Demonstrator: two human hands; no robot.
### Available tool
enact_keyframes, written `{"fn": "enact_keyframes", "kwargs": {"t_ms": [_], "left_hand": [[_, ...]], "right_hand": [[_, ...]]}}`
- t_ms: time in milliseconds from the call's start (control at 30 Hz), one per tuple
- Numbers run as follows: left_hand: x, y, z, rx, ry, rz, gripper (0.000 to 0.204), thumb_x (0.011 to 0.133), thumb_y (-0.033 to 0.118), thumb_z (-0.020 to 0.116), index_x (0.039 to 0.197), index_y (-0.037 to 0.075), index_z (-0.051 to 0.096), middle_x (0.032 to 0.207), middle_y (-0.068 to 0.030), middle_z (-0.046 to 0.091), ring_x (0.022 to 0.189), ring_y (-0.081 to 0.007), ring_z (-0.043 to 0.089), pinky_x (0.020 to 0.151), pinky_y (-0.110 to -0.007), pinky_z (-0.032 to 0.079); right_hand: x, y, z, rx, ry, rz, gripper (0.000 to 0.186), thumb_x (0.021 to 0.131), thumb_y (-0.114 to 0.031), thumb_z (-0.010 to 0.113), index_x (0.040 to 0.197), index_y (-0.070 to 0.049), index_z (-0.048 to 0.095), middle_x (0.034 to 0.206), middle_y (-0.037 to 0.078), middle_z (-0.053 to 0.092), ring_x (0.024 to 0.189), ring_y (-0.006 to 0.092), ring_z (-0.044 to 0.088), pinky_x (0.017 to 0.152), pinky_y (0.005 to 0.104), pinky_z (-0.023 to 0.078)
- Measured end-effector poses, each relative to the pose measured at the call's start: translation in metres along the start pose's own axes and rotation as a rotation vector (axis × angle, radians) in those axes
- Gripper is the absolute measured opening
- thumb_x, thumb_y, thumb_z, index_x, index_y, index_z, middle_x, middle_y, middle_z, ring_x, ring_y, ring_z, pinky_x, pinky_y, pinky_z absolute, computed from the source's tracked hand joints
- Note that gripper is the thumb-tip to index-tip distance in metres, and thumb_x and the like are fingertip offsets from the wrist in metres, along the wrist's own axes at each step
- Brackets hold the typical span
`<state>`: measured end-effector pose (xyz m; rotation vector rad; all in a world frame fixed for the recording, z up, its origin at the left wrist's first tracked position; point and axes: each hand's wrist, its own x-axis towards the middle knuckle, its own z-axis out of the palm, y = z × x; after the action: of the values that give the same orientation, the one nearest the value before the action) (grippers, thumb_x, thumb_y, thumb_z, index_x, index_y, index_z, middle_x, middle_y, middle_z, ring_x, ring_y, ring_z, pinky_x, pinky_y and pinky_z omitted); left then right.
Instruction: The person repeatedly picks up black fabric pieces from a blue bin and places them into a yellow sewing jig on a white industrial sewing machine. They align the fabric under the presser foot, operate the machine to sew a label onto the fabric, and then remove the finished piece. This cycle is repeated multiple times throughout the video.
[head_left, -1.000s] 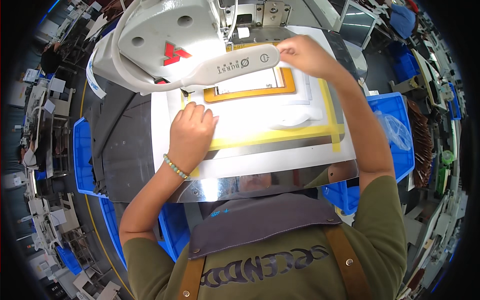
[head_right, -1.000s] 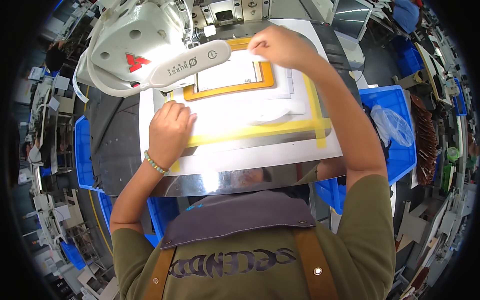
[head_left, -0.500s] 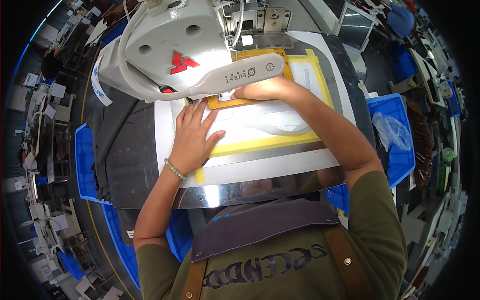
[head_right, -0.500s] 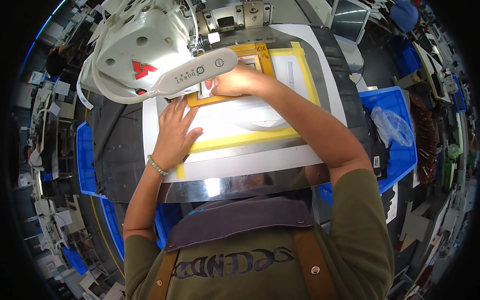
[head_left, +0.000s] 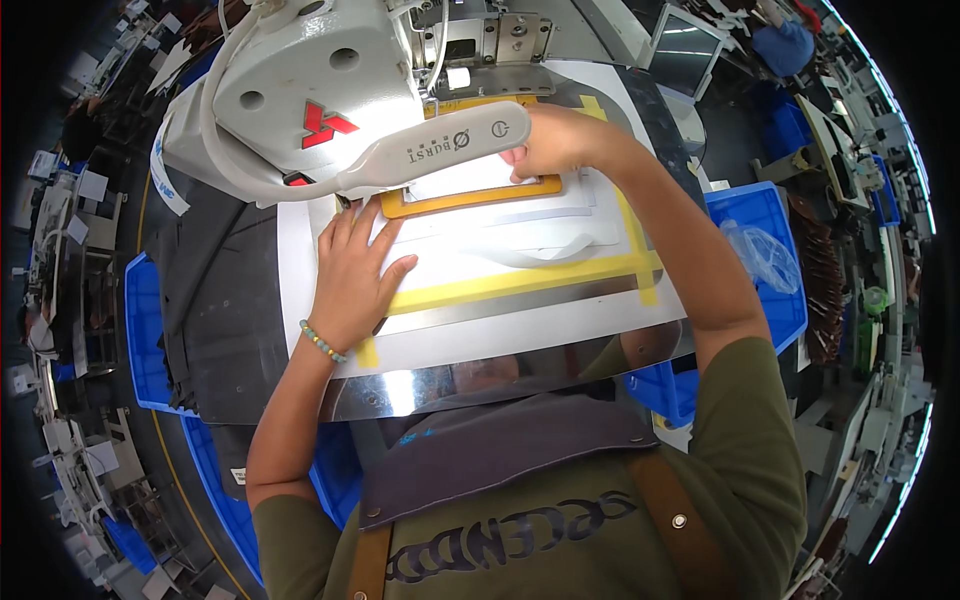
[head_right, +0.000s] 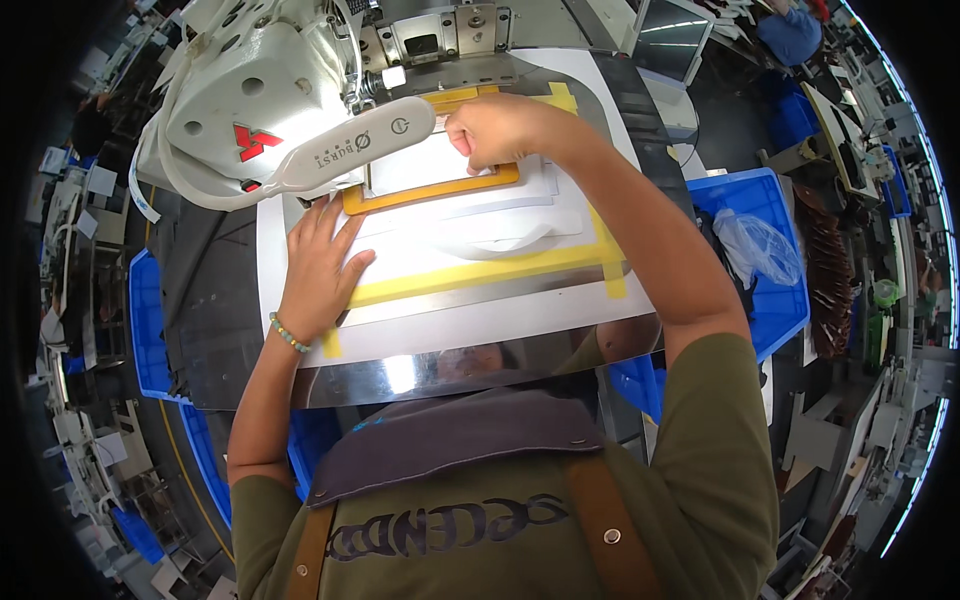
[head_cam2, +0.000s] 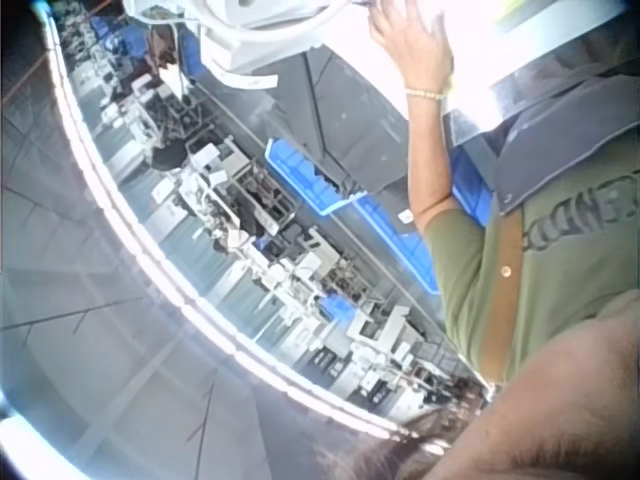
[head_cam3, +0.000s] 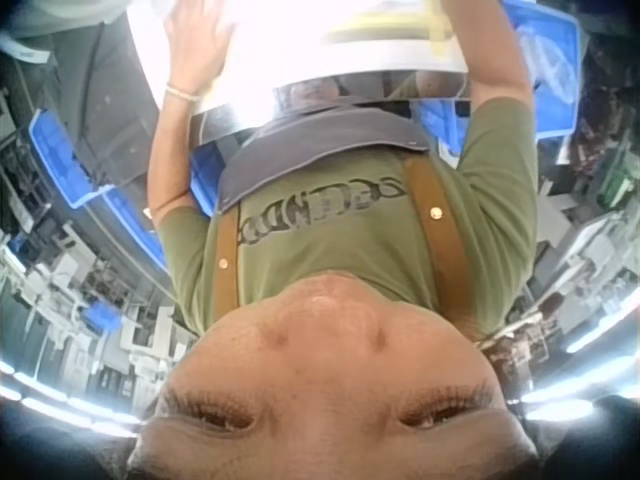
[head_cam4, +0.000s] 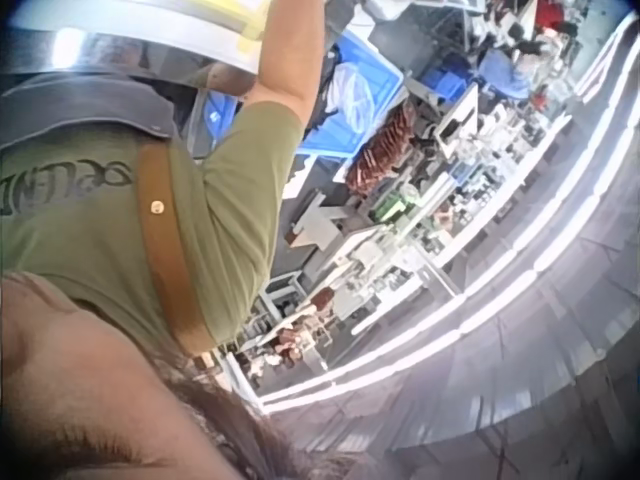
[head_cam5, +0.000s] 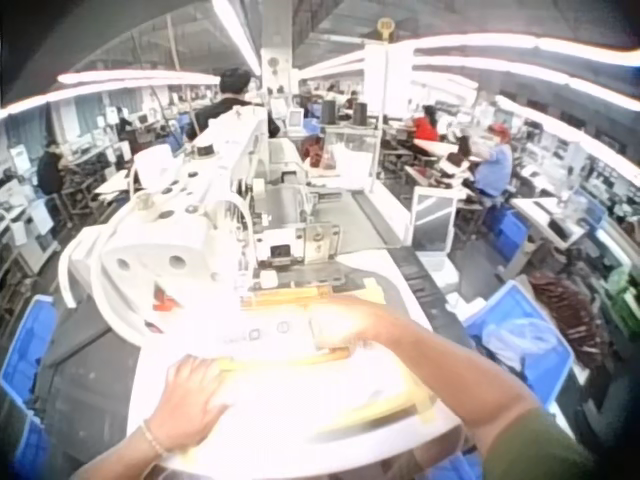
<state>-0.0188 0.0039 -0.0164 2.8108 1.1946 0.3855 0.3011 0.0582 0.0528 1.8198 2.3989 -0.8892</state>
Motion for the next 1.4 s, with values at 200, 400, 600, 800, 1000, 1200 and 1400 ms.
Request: {"fn": "enact_keyframes", "kwargs": {"t_ms": [200, 400, 600, 800, 1000, 1200, 1400], "left_hand": [[0.001, 0.000, 0.002, -0.002, 0.022, 0.013, 0.051, 0.100, 0.041, 0.058, 0.135, 0.004, 0.063, 0.151, -0.0239, 0.048, 0.143, -0.0418, 0.038, 0.119, -0.054, 0.024], [0.001, 0.002, -0.002, -0.017, -0.015, 0.001, 0.052, 0.101, 0.039, 0.058, 0.138, 0.003, 0.060, 0.153, -0.0233, 0.045, 0.147, -0.0421, 0.033, 0.119, -0.053, 0.024], [-0.003, 0.001, 0.002, -0.053, 0.017, 0.004, 0.052, 0.100, 0.040, 0.059, 0.137, 0.003, 0.060, 0.151, -0.0228, 0.047, 0.145, -0.0422, 0.035, 0.119, -0.053, 0.025], [-0.006, -0.033, -0.016, 0.046, 0.161, -0.024, 0.047, 0.097, 0.034, 0.063, 0.131, 0.001, 0.063, 0.139, -0.0170, 0.059, 0.138, -0.0360, 0.046, 0.115, -0.048, 0.035], [-0.022, -0.149, -0.056, 0.395, 0.182, -0.356, 0.037, 0.090, 0.017, 0.068, 0.122, -0.001, 0.067, 0.124, -0.0155, 0.068, 0.119, -0.0321, 0.061, 0.099, -0.042, 0.050], [-0.025, -0.267, -0.070, 0.222, 0.064, -0.727, 0.040, 0.089, 0.024, 0.074, 0.123, 0.001, 0.068, 0.121, -0.0171, 0.069, 0.114, -0.0359, 0.065, 0.099, -0.043, 0.052], [-0.058, -0.317, -0.070, 0.073, 0.187, -0.813, 0.035, 0.085, 0.030, 0.080, 0.106, 0.004, 0.073, 0.102, -0.0169, 0.074, 0.097, -0.0359, 0.071, 0.089, -0.045, 0.054]], "right_hand": [[-0.006, -0.008, 0.005, -0.059, 0.009, 0.041, 0.017, 0.077, -0.010, 0.079, 0.082, -0.008, 0.063, 0.085, 0.007, 0.070, 0.084, 0.0246, 0.067, 0.072, 0.0402, 0.052], [-0.010, -0.009, 0.006, -0.177, -0.026, -0.071, 0.010, 0.077, 0.000, 0.068, 0.085, -0.006, 0.071, 0.101, 0.009, 0.071, 0.098, 0.0293, 0.067, 0.081, 0.0411, 0.053], [-0.019, -0.029, 0.021, -0.398, 0.047, -0.021, 0.020, 0.086, -0.008, 0.058, 0.088, 0.008, 0.070, 0.107, 0.022, 0.070, 0.102, 0.0392, 0.066, 0.092, 0.0463, 0.052], [-0.044, 0.009, 0.042, -0.001, 0.479, -0.115, 0.018, 0.092, -0.006, 0.054, 0.095, 0.004, 0.068, 0.115, 0.023, 0.065, 0.101, 0.0405, 0.064, 0.092, 0.0446, 0.050], [-0.077, 0.032, 0.032, 0.127, 0.582, -0.153, 0.015, 0.093, 0.002, 0.049, 0.096, 0.004, 0.064, 0.115, 0.015, 0.059, 0.101, 0.0261, 0.061, 0.084, 0.0319, 0.048], [-0.093, 0.037, 0.035, 0.165, 0.567, -0.118, 0.016, 0.093, 0.002, 0.050, 0.096, 0.004, 0.065, 0.114, 0.013, 0.060, 0.101, 0.0241, 0.061, 0.083, 0.0306, 0.048], [-0.087, 0.021, 0.044, 0.185, 0.508, -0.195, 0.016, 0.094, 0.001, 0.051, 0.097, 0.004, 0.066, 0.114, 0.014, 0.062, 0.100, 0.0260, 0.063, 0.081, 0.0312, 0.050]]}}
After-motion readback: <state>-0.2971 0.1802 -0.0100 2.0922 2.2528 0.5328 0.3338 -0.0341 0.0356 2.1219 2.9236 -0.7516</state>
